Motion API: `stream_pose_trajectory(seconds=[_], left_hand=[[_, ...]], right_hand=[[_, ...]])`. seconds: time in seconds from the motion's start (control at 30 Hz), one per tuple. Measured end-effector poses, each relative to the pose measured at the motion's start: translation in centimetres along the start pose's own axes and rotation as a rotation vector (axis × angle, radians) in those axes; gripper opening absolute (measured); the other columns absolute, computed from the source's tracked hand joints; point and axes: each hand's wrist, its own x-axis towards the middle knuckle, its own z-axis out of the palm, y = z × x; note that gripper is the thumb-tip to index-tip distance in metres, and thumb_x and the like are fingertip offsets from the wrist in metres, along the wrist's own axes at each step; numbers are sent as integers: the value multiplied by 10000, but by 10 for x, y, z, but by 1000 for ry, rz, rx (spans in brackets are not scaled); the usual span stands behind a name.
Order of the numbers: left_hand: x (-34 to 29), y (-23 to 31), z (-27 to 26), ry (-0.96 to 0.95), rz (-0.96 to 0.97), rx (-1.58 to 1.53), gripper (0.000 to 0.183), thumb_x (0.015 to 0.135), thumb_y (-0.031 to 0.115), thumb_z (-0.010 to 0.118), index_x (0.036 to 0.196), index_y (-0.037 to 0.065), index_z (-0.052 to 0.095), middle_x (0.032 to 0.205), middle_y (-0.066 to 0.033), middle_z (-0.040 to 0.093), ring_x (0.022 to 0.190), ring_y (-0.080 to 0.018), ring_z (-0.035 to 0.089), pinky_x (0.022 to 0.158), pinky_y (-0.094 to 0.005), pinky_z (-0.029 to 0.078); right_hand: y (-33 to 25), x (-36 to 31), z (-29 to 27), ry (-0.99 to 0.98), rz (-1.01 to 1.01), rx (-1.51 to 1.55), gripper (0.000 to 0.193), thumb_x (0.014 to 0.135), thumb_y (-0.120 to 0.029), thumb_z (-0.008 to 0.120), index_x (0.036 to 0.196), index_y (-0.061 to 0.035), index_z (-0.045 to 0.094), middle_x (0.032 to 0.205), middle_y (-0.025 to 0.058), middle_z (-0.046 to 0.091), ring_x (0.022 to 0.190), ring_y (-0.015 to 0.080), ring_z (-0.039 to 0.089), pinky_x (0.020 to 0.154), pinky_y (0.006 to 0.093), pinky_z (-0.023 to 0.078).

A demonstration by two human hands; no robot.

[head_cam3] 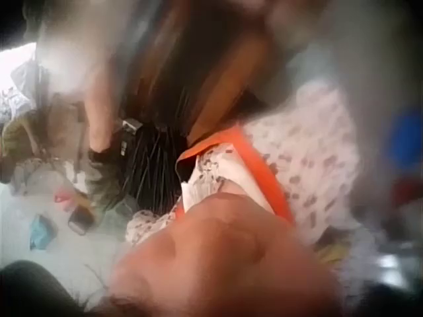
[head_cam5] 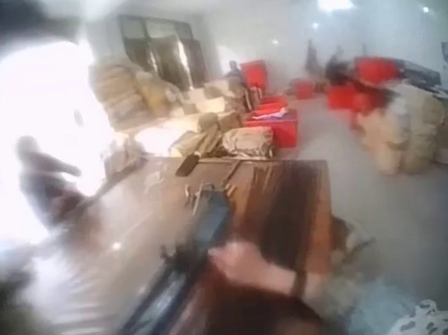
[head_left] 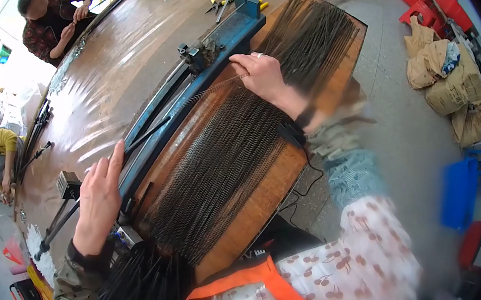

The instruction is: Organizing thin metal rods on a table and using a sliding alignment tool to process them.

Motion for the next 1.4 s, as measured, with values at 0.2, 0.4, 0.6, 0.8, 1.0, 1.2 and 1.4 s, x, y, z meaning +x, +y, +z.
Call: stream_pose_trajectory(seconds=[0.2, 0.4, 0.6, 0.8, 1.0, 1.2, 1.4], left_hand=[[5, 9, -12, 69, 48, -65, 671, 773, -118, 545, 1423, 24, 459, 901, -139, 571, 853, -323, 600, 746, -419, 510], [-38, -5, -4, 3, -34, -93, 360, 878, -66, 547, 1227, 17, 531, 886, -183, 579, 826, -378, 604, 716, -456, 504], [-70, -31, -24, 76, -166, -161, 302, 945, -30, 544, 1244, 10, 558, 872, -213, 548, 755, -416, 569, 641, -482, 445], [-89, -27, -26, 68, -202, -174, 315, 958, -32, 522, 1270, -2, 552, 907, -222, 571, 792, -417, 585, 676, -458, 470], [-83, -22, -28, 88, -166, -252, 315, 961, -33, 516, 1274, -25, 542, 917, -230, 579, 798, -410, 597, 696, -444, 483], [-75, -12, -37, 53, -165, -242, 339, 939, -63, 533, 1276, -27, 538, 902, -229, 569, 774, -407, 582, 686, -438, 480], [-71, -2, -41, -43, -235, -258, 298, 985, 39, 525, 1272, -37, 559, 1037, -292, 628, 896, -468, 616, 757, -483, 482]], right_hand=[[15, 18, 14, -179, 136, 234, 497, 861, -264, 718, 1317, -114, 589, 931, 161, 703, 887, 326, 690, 812, 424, 563], [-68, 16, -10, -474, 90, 408, 613, 856, -364, 749, 1380, -118, 547, 955, 131, 707, 924, 292, 679, 841, 422, 552], [-32, -14, -25, -416, 184, 732, 716, 894, -618, 630, 1371, -87, 573, 1063, 85, 689, 1001, 227, 661, 923, 379, 504], [45, -62, -61, 161, 281, -155, 187, 927, -101, 553, 1049, -57, 687, 1054, 132, 705, 1039, 340, 637, 936, 450, 491], [144, -97, -122, -613, 949, -624, 443, 870, -132, 639, 1305, -83, 568, 1148, 179, 683, 1118, 366, 628, 937, 532, 490], [161, -101, -142, -464, 726, -587, 217, 859, -122, 678, 1069, -66, 674, 1064, 159, 686, 1032, 368, 632, 861, 465, 528], [176, -98, -140, -532, 386, -776, 232, 815, -75, 679, 1044, -98, 653, 1022, 117, 647, 1058, 328, 601, 860, 458, 519]])
